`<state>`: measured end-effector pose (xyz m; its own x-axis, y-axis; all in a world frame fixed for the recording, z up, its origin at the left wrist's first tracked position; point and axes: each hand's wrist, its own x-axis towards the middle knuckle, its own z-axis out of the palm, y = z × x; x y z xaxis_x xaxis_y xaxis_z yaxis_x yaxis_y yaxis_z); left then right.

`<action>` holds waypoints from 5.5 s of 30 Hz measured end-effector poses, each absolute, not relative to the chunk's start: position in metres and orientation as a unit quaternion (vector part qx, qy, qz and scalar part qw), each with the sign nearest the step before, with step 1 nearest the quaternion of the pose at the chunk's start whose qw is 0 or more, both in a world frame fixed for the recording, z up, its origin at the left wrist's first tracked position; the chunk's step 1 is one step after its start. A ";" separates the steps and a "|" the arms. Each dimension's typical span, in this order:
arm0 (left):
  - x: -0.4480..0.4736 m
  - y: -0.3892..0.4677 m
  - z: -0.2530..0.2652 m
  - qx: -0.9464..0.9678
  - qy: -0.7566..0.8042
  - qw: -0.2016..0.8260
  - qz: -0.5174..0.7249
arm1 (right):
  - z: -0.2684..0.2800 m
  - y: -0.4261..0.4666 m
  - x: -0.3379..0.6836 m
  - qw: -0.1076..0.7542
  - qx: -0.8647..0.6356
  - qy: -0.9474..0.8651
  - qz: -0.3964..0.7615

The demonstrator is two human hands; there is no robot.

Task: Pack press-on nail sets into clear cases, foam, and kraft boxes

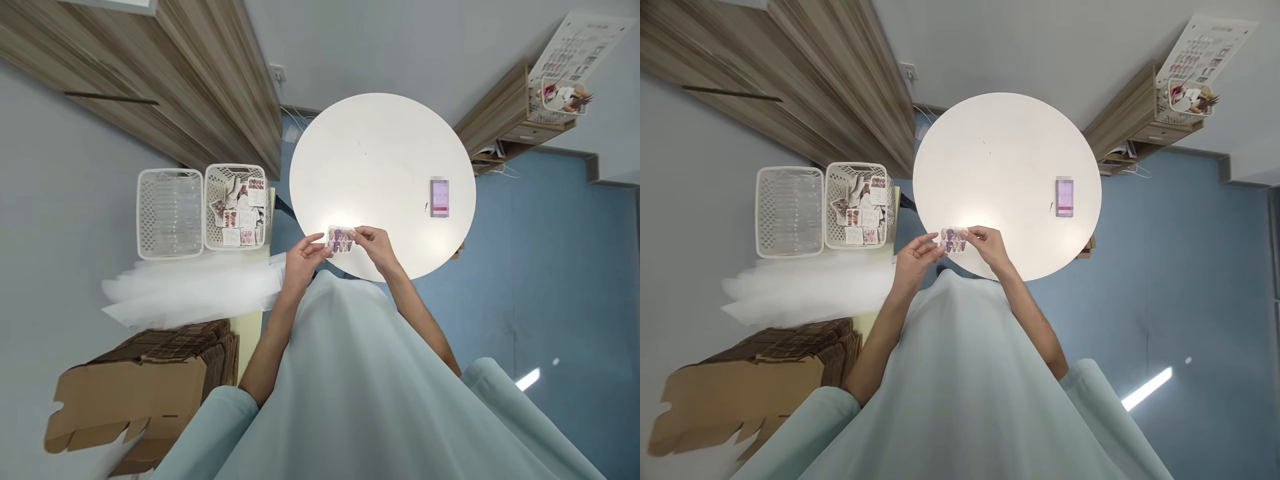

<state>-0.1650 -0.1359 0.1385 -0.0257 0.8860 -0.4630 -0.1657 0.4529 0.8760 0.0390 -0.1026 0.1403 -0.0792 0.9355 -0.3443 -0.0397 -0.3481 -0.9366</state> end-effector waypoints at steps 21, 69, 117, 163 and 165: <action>-0.166 -0.125 0.115 0.361 0.623 0.563 0.405 | 0.143 -0.103 0.047 0.387 -0.560 -0.477 0.556; -0.165 -0.120 0.130 0.376 0.583 0.644 0.321 | 0.129 -0.090 0.053 0.358 -0.589 -0.543 0.480; -0.355 -0.139 0.074 0.326 0.671 0.576 0.334 | 0.056 -0.069 -0.074 0.156 -0.518 -0.800 0.260; -0.332 -0.088 0.143 0.416 0.553 0.579 0.431 | 0.144 -0.073 -0.083 0.267 -0.455 -0.798 0.292; -0.302 -0.090 0.146 0.403 0.513 0.632 0.418 | 0.145 -0.079 -0.062 0.281 -0.457 -0.790 0.297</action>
<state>-0.3016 -0.0901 0.1457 0.1231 0.9421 -0.3119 -0.1146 0.3257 0.9385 -0.0620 -0.0793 0.1447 -0.4239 0.8893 0.1718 0.5559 0.4052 -0.7258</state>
